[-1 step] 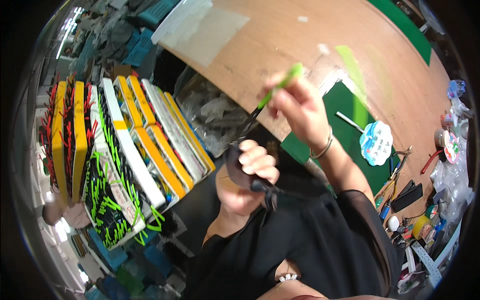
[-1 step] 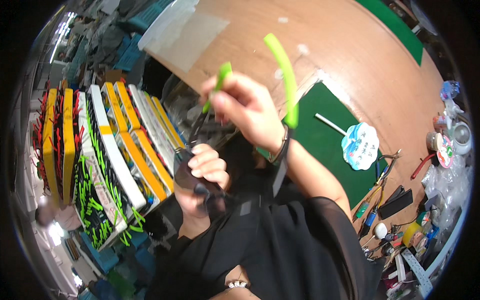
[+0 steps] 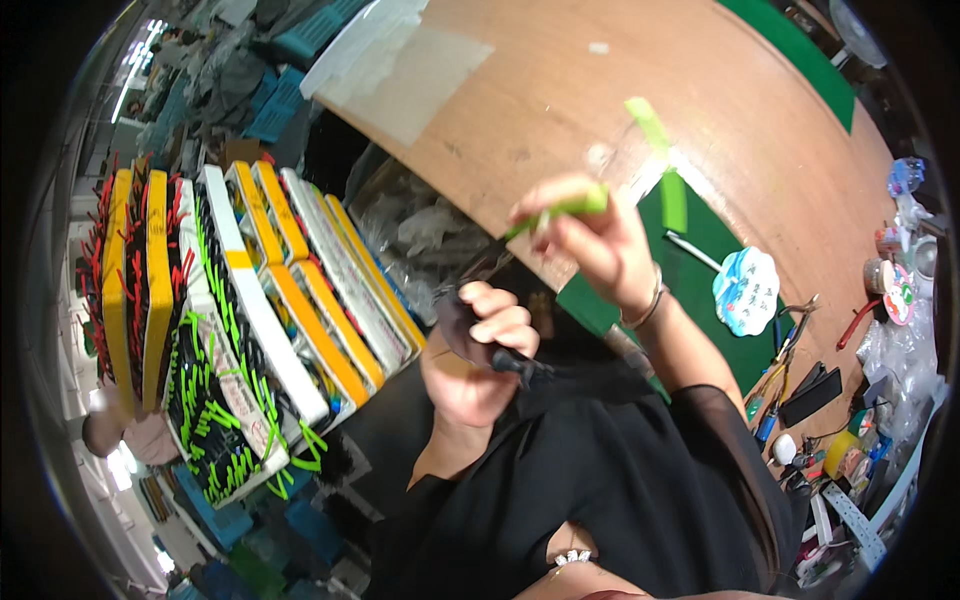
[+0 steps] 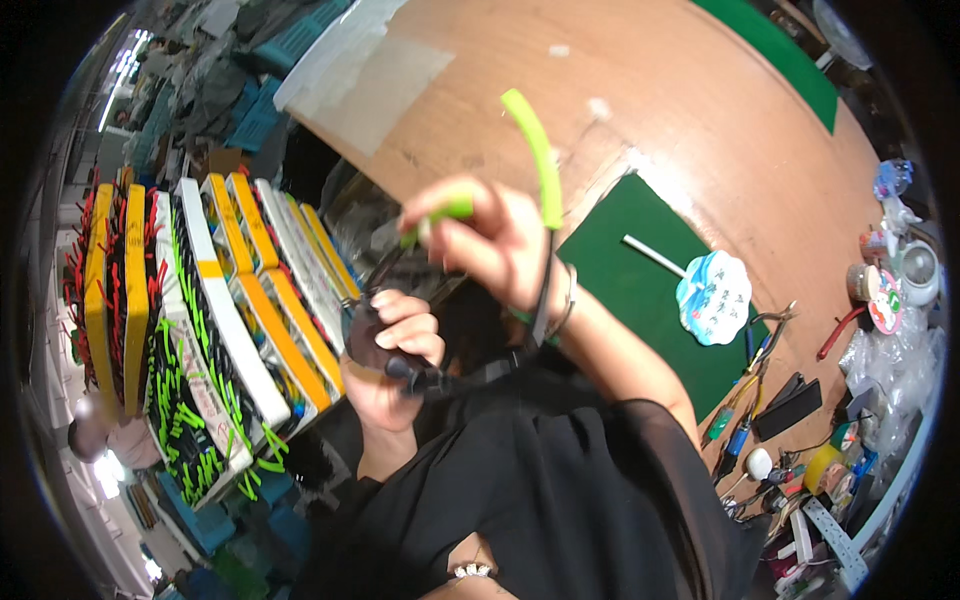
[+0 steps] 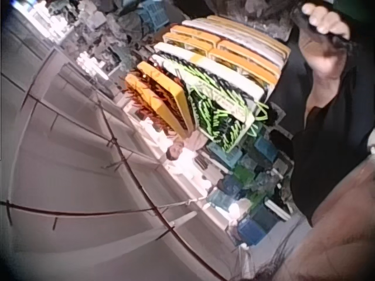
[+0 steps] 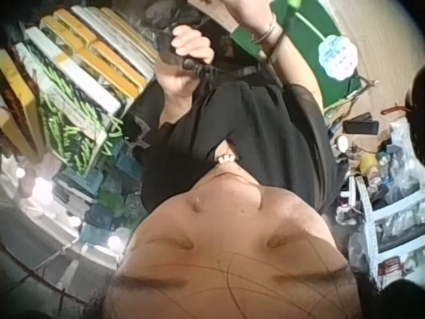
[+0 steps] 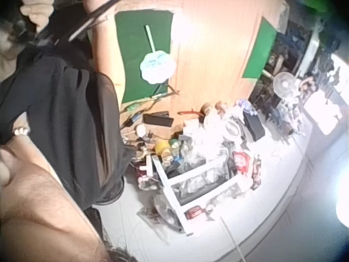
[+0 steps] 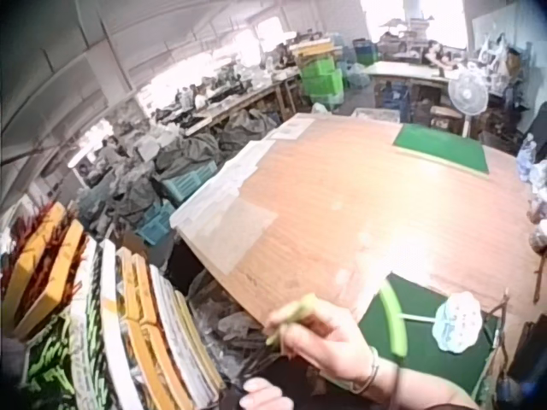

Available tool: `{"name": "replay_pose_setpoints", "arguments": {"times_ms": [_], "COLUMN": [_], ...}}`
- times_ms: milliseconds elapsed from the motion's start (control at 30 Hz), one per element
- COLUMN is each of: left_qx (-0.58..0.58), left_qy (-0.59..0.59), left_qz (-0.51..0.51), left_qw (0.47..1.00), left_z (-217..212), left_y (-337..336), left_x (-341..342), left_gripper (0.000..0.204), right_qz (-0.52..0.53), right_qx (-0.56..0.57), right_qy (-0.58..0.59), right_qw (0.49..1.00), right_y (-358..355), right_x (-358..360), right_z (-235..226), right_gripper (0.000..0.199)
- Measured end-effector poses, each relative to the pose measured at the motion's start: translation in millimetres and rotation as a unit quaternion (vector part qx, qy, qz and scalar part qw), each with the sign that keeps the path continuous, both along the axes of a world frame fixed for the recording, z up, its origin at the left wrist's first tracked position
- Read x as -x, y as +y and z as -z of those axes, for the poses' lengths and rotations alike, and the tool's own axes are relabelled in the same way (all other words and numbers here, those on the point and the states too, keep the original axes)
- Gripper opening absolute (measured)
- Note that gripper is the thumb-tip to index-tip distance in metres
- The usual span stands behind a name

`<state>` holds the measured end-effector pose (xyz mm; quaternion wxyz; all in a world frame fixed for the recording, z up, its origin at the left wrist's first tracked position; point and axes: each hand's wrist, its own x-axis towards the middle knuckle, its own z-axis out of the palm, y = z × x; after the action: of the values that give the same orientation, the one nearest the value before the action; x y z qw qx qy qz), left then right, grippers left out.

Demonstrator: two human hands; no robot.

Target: The person assembles electronic components, including a head-mounted device with wires, using pliers and a soldering iron. They organize trays of wired units, collect metal pins into a container, and move around the workshop to retrieve and place items.

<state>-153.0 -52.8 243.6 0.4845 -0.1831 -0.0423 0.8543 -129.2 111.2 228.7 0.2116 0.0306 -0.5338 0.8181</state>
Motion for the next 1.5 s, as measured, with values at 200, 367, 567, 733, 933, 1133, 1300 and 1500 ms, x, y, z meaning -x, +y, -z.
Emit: {"name": "replay_pose_setpoints", "arguments": {"times_ms": [200,367,567,733,933,1133,1300,1500], "left_qx": [0.037,0.219,0.266,0.307,0.254,0.245,0.247,0.213], "left_qy": [0.015,0.303,0.461,0.451,0.257,0.178,0.092,0.085], "left_qz": [-0.008,-0.052,0.098,0.141,0.182,0.047,-0.117,-0.23], "left_qw": [0.999,0.926,0.841,0.826,0.914,0.952,0.958,0.946], "left_z": [19.6,49.6,52.9,62.2,87.7,90.6,94.2,110.5], "left_y": [12.1,-4.0,59.7,78.1,73.3,32.3,-48.9,-132.0], "left_x": [15.4,27.5,-18.7,-27.3,-28.9,-26.7,-32.3,-17.7], "left_gripper": [0.016,0.028,0.02,0.016,0.019,0.019,0.016,0.018], "right_qz": [-0.113,0.011,0.118,0.053,0.014,-0.076,-0.182,-0.247], "right_qx": [0.008,0.134,-0.164,-0.185,-0.234,-0.108,-0.048,-0.208], "right_qy": [-0.077,-0.174,-0.219,-0.175,-0.202,-0.203,-0.228,-0.181], "right_qw": [0.991,0.975,0.955,0.966,0.951,0.97,0.955,0.929], "right_y": [3.6,28.6,21.7,5.3,10.5,-3.7,-34.0,-87.0], "right_x": [-52.8,-83.2,-141.4,-165.5,-167.8,-149.0,-117.2,-50.7], "right_z": [28.9,72.4,68.5,70.5,70.8,85.4,88.0,80.0], "right_gripper": [0.033,0.038,0.048,0.056,0.058,0.055,0.039,0.037]}}
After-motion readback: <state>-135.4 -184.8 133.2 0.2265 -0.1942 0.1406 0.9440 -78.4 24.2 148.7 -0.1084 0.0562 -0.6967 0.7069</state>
